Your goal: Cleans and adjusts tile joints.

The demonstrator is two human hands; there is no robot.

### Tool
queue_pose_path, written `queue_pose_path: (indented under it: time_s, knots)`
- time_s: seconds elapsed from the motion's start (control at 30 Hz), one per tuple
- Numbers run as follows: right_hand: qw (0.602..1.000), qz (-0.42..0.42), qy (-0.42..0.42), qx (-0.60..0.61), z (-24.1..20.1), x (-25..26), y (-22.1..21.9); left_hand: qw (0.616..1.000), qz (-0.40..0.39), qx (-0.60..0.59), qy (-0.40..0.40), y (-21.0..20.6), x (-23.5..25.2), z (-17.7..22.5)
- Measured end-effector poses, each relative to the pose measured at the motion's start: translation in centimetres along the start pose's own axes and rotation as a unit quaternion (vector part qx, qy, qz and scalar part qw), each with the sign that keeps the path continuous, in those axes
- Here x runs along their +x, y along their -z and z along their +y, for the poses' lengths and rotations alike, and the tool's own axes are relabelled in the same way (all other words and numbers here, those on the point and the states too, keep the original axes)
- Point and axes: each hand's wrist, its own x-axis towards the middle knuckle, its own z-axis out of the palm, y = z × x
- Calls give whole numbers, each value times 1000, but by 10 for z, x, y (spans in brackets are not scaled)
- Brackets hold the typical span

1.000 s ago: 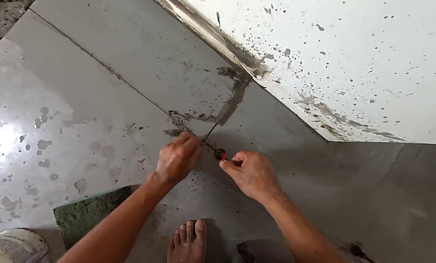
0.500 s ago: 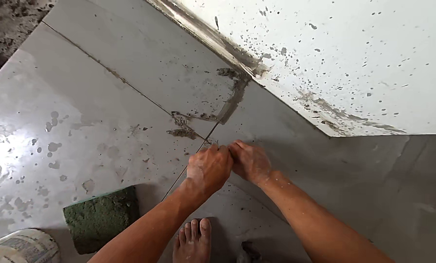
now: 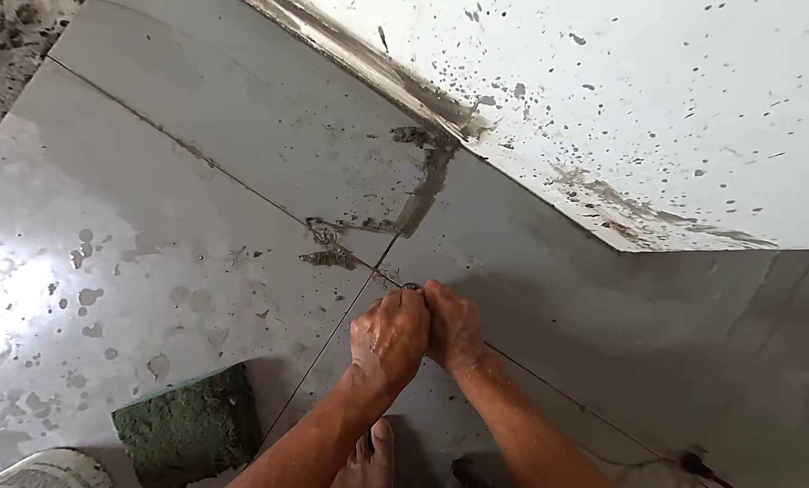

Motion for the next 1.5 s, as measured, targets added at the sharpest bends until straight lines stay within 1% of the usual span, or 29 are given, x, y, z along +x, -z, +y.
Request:
queue_pose_path:
  time_s: [0.17,0.2,0.27,0.33,0.4,0.47,0.53,0.63,0.8,0.9,1.07,1.13,1.2,1.23,1.27,1.3,1.37,1.43,1.5]
  knots:
    - [997,58,-49,23,-12,-7,-9,1000,-2,1,-5,2,1,-1]
    - [996,62,-57,28,-15,-9,-10,1000,-5,2,-7,3,1,-2]
    - [996,37,-69,32,-16,-9,-5,1000,-25,9,-13,7,2,-4]
    - [998,5,-56,24,-13,-7,1,998,-63,22,-9,16,7,-4]
    - [1000,-3,-24,3,-7,-5,4,994,-101,28,0,24,10,-3]
    - [1000,-9,-2,-24,-3,-4,7,993,-112,27,4,26,10,-1]
    - [999,4,11,-42,-1,-1,4,993,-112,28,3,25,12,-1]
    - [998,18,9,-53,-3,2,1,995,-99,11,-4,21,13,-2]
    - [999,12,1,-51,-7,4,2,995,-100,-28,-13,19,14,-6]
    - [999,37,0,-40,-7,2,-2,995,-94,-32,-12,18,13,-6]
    - [998,50,-35,-32,-15,-2,-6,995,-85,-38,-25,17,13,-8]
    - [997,13,-61,-34,-20,-2,2,990,-124,-60,-16,23,13,-12]
    - [990,-76,-119,-19,-26,-2,18,981,-179,-76,12,32,10,-21]
    - [988,-86,-126,-14,-25,-10,23,979,-189,-76,25,36,5,-27]
    - [990,-71,-120,-13,-20,-23,26,978,-196,-68,36,39,-1,-33]
    - [993,-49,-111,-12,-15,-37,28,976,-206,-46,45,41,-4,-39]
    - [995,-39,-95,-13,-3,-70,34,970,-239,11,47,44,-4,-49]
    - [997,-41,-62,-22,9,-106,38,955,-288,61,41,45,2,-51]
    - [997,-55,-44,-34,18,-139,42,929,-353,96,54,49,16,-46]
